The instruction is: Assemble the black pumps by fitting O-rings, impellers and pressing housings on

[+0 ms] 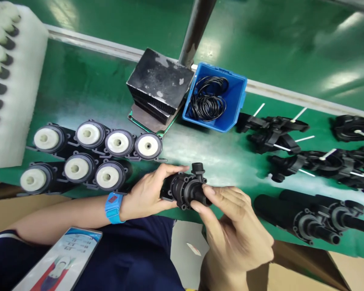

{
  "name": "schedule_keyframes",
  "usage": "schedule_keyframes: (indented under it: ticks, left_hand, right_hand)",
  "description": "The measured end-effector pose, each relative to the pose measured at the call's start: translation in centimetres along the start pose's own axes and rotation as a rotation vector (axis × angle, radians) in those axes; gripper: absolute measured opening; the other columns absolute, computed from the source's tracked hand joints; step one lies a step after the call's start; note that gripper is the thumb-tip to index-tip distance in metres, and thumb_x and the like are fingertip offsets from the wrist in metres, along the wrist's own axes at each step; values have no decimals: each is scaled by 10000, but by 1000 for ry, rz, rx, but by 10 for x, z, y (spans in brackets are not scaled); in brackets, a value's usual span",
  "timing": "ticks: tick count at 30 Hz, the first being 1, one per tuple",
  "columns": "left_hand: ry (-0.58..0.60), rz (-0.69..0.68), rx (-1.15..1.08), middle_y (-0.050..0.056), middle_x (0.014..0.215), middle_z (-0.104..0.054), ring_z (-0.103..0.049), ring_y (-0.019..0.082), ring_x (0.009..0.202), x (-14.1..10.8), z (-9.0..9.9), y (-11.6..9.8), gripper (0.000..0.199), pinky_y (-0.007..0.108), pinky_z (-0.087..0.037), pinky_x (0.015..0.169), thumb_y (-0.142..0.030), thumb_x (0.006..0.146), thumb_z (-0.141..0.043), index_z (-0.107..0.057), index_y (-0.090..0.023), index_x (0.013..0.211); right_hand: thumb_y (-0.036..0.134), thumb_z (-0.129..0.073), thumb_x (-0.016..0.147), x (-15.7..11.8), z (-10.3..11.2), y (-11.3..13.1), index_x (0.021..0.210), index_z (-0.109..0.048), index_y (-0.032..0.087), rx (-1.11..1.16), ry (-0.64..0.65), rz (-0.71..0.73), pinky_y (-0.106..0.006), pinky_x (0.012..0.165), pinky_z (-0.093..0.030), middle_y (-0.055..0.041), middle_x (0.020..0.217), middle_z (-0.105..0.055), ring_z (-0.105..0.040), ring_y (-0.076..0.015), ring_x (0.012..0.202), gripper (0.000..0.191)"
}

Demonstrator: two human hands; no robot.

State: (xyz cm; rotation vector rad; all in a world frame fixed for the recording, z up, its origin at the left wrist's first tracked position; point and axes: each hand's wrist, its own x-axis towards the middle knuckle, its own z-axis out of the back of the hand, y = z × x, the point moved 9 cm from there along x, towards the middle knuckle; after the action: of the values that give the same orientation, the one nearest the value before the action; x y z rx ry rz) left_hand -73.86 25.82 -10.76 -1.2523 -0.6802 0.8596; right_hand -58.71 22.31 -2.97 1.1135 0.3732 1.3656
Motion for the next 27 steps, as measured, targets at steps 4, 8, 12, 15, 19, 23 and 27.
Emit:
schedule_keyframes:
  ticks: [4, 8, 12, 15, 19, 23, 27]
  left_hand:
    - [-3, -3, 16, 150, 1362, -635, -643, 307, 1247, 0, 0, 0, 630, 435, -565, 1014, -359, 824, -767, -451, -168, 1335]
    - [2, 15, 1, 135, 1378, -628, -646, 305, 1242, 1, -2, 2, 650, 424, -561, 1015, -367, 800, -788, -461, -189, 1333]
    - [13, 29, -32, 140, 1352, -638, -653, 323, 1224, 1, -3, 5, 680, 441, -565, 998, -380, 776, -805, -473, -187, 1337]
    - [29, 23, -41, 144, 1324, -652, -663, 327, 1205, 1, -4, 6, 675, 443, -571, 981, -356, 770, -802, -475, -172, 1330]
    - [48, 16, -8, 144, 1300, -663, -675, 332, 1183, 2, -7, 7, 665, 439, -583, 949, -312, 759, -793, -466, -163, 1319]
    - [45, 24, 4, 142, 1301, -659, -668, 341, 1195, 2, -9, 9, 663, 456, -580, 954, -311, 753, -790, -460, -178, 1313]
    - [50, -7, -10, 160, 1323, -643, -650, 336, 1225, 2, -8, 7, 656, 454, -563, 993, -282, 754, -785, -454, -159, 1308]
  right_hand:
    - [141, -788, 783, 7, -11, 36, 1119, -704, 246, -149, 159, 317, -281, 783, -509, 13, 930, -716, -661, -124, 802, 363]
    - [197, -785, 802, 5, -16, 42, 1028, -706, 208, -292, 224, 339, -295, 808, -517, -5, 926, -713, -666, -138, 799, 239]
    - [116, -800, 758, 3, -19, 54, 1013, -695, 190, -368, 223, 427, -296, 827, -523, -11, 935, -697, -643, -125, 801, 285]
    - [203, -765, 825, 7, -25, 57, 995, -679, 179, -393, 284, 468, -273, 816, -534, -13, 904, -682, -644, -116, 800, 192]
    - [305, -675, 913, 6, -33, 53, 1040, -670, 177, -431, 447, 431, -247, 849, -538, -23, 946, -685, -651, -107, 855, 180]
    - [366, -613, 950, 6, -28, 41, 1146, -683, 213, -487, 479, 274, -320, 1033, -506, -43, 1118, -676, -643, -159, 1079, 258]
    - [487, -652, 905, 4, -24, 25, 1268, -668, 308, -399, 548, 229, -298, 1100, -495, -23, 1188, -660, -656, -147, 1090, 405]
